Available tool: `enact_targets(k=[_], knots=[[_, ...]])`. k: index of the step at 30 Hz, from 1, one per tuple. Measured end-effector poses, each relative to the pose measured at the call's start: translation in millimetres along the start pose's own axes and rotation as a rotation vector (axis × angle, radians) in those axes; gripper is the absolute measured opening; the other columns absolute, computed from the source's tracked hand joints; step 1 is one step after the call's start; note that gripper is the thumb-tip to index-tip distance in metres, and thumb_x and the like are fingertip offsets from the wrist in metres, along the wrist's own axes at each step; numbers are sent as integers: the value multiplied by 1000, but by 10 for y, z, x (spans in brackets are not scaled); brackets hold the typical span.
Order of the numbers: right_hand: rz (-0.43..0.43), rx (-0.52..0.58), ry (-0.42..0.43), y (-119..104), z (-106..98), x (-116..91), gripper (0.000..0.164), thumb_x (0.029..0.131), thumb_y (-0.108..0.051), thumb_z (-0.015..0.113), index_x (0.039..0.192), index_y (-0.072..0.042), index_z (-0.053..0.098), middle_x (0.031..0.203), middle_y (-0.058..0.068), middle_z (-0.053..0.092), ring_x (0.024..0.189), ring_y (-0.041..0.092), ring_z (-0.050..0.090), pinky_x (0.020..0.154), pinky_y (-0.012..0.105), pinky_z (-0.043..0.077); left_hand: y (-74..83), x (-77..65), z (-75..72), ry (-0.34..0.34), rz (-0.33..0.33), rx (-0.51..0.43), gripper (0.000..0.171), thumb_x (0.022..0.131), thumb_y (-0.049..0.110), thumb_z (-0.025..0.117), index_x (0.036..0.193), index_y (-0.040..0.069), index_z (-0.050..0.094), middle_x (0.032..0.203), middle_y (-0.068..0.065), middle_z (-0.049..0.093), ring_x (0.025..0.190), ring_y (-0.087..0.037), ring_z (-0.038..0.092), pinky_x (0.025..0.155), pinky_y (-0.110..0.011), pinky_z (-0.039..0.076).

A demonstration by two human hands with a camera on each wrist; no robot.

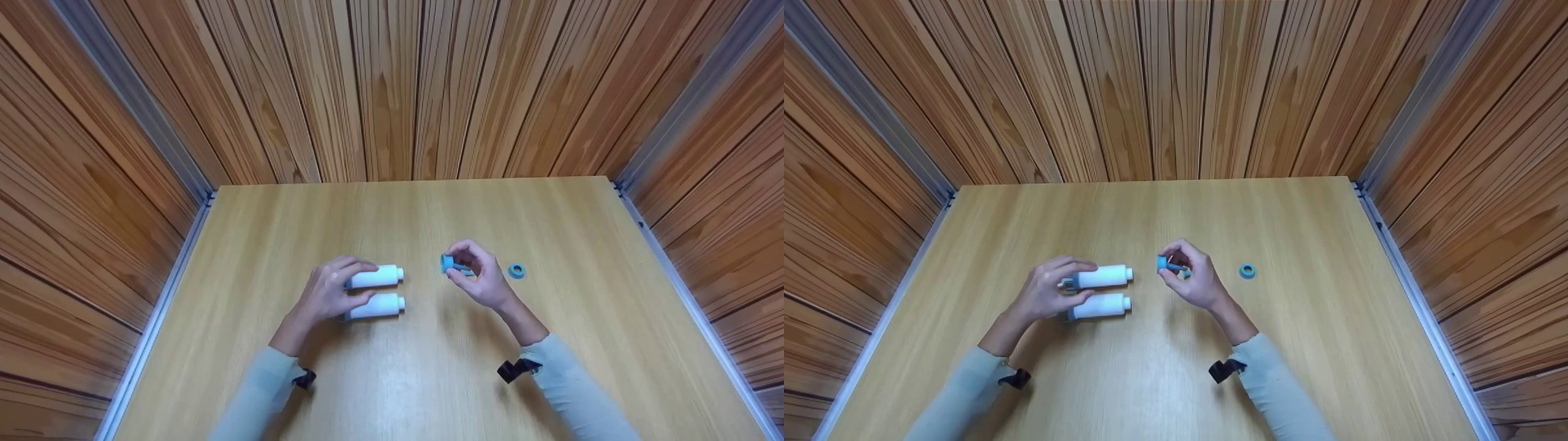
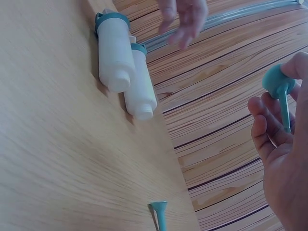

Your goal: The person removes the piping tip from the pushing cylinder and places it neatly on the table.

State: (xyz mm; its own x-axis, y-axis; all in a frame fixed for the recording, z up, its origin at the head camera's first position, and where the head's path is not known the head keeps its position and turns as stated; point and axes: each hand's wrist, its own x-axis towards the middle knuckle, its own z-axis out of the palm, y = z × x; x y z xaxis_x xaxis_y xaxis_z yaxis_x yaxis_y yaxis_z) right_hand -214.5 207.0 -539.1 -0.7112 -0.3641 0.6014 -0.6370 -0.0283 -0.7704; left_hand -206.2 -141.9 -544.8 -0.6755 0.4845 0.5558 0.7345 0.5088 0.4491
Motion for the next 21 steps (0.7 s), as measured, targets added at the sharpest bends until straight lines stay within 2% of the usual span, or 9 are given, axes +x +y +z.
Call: enact_targets(k=[5, 9, 16, 21], knots=[[28, -15, 7, 24, 47, -14, 33, 91, 24, 69, 123, 17, 62, 107, 6, 71, 95, 0, 69, 88, 15, 61, 78, 107, 3, 29, -40, -50, 37, 88, 14, 97, 123, 9, 84, 121, -9, 85, 111, -27, 81, 97, -48, 69], [67, -27, 28, 22, 91, -16, 33, 91, 21, 72, 122, 16, 64, 108, 4, 73, 92, 1, 68, 85, 16, 61, 138, 189, 35, 24, -59, -96, 36, 91, 15, 95, 124, 10, 84, 124, -9, 85, 115, -28, 80, 100, -49, 68], [105, -49, 19, 35, 169, -24, 34, 92, 18, 75, 125, 11, 68, 106, 25, 73, 92, 3, 70, 89, 17, 63, 252, 309, 100, 59, -17, -143, 37, 91, 14, 94, 127, 10, 84, 125, -10, 86, 115, -28, 80, 99, -45, 68], [130, -44, 28, 31, 207, -27, 34, 92, 16, 78, 125, 9, 70, 106, 21, 74, 92, 2, 71, 92, 17, 63, 321, 408, 171, 85, 1, -163, 36, 90, 12, 95, 125, 8, 84, 124, -10, 86, 114, -28, 81, 97, -42, 69]])
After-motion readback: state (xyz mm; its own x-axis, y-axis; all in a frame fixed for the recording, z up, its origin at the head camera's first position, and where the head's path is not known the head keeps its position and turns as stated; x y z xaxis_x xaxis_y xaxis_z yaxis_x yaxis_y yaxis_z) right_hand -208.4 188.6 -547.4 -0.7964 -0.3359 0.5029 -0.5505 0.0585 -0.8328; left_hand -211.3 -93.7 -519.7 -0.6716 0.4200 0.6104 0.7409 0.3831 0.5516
